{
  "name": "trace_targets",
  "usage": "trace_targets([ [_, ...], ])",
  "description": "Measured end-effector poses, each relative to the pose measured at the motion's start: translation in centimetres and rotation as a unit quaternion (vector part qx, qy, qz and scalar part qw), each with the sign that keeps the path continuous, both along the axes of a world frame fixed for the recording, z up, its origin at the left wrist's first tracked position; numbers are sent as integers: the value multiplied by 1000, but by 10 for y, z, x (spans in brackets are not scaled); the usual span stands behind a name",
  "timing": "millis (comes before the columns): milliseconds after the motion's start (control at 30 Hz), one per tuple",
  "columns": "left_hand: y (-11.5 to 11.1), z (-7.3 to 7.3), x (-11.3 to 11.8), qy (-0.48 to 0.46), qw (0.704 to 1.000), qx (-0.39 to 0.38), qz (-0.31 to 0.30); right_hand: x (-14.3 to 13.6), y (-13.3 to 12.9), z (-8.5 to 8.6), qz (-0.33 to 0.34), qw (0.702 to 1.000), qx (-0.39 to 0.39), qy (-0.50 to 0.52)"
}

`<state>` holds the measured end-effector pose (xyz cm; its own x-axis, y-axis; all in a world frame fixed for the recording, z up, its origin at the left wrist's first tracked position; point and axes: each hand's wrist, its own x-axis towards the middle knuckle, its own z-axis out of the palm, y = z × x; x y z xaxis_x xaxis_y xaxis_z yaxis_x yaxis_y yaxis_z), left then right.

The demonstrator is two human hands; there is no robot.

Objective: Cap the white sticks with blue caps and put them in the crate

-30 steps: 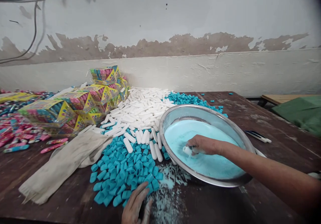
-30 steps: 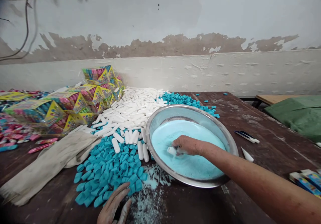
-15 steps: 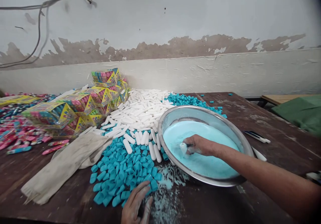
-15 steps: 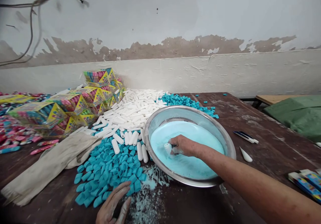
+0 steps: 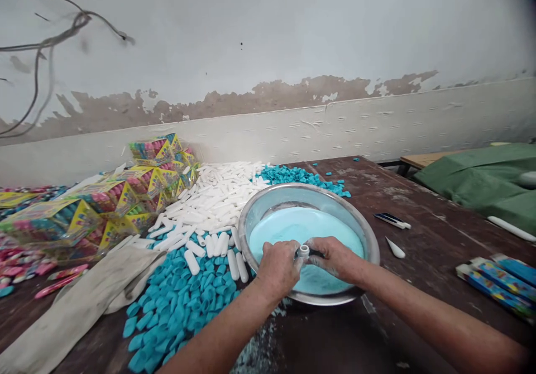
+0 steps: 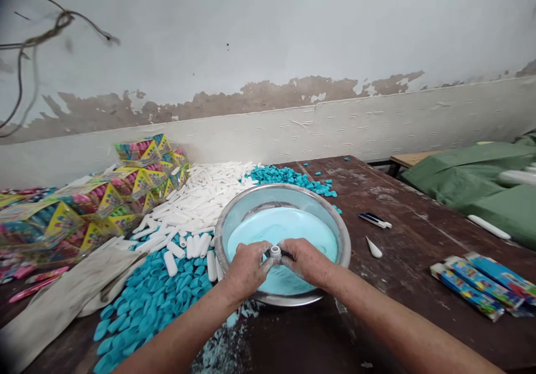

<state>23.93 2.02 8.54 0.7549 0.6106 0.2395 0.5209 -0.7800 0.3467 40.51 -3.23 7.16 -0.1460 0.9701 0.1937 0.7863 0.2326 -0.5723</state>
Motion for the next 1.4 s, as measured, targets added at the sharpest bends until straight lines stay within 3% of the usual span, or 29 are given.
trace_targets([
  [167, 3, -3, 6, -21, 999, -4, -29, 10, -11, -14, -111, 993, 41, 4],
  [300, 5, -3, 8, -25, 997, 45, -50, 9, -19, -18, -22, 999, 7, -44],
  [433, 7, -7, 6, -39, 993, 58, -91, 5, -28, -15, -1, 991, 78, -106],
  [667, 13, -8, -17, -176, 971, 13, -162, 2, -46, -18, -82, 978, 144, -127],
  [767, 6, 1, -39, -247, 955, -91, -134, -12, -64, -14, -100, 974, 190, -66],
  [833, 2, 8, -59, -299, 928, -210, -77, -26, -78, -10, -99, 968, 229, -26],
  [900, 1, 12, -84, -371, 869, -327, -26, -44, -88, -8, -58, 969, 240, 4],
  [1000, 1, 4, -128, -468, 768, -437, 32, -75, -86, -18, 35, 983, 177, 16],
  [1067, -2, -8, -157, -488, 730, -473, 75, -96, -73, -32, 66, 992, 108, 8],
  [1200, -19, -43, -197, -481, 699, -512, 134, -129, -30, -54, 44, 999, 3, -17],
  [1300, -31, -66, -208, -466, 687, -536, 155, -149, 2, -56, 14, 998, -39, -53],
  [1400, -36, -77, -211, -451, 684, -550, 162, -165, 26, -55, -5, 993, -60, -106],
])
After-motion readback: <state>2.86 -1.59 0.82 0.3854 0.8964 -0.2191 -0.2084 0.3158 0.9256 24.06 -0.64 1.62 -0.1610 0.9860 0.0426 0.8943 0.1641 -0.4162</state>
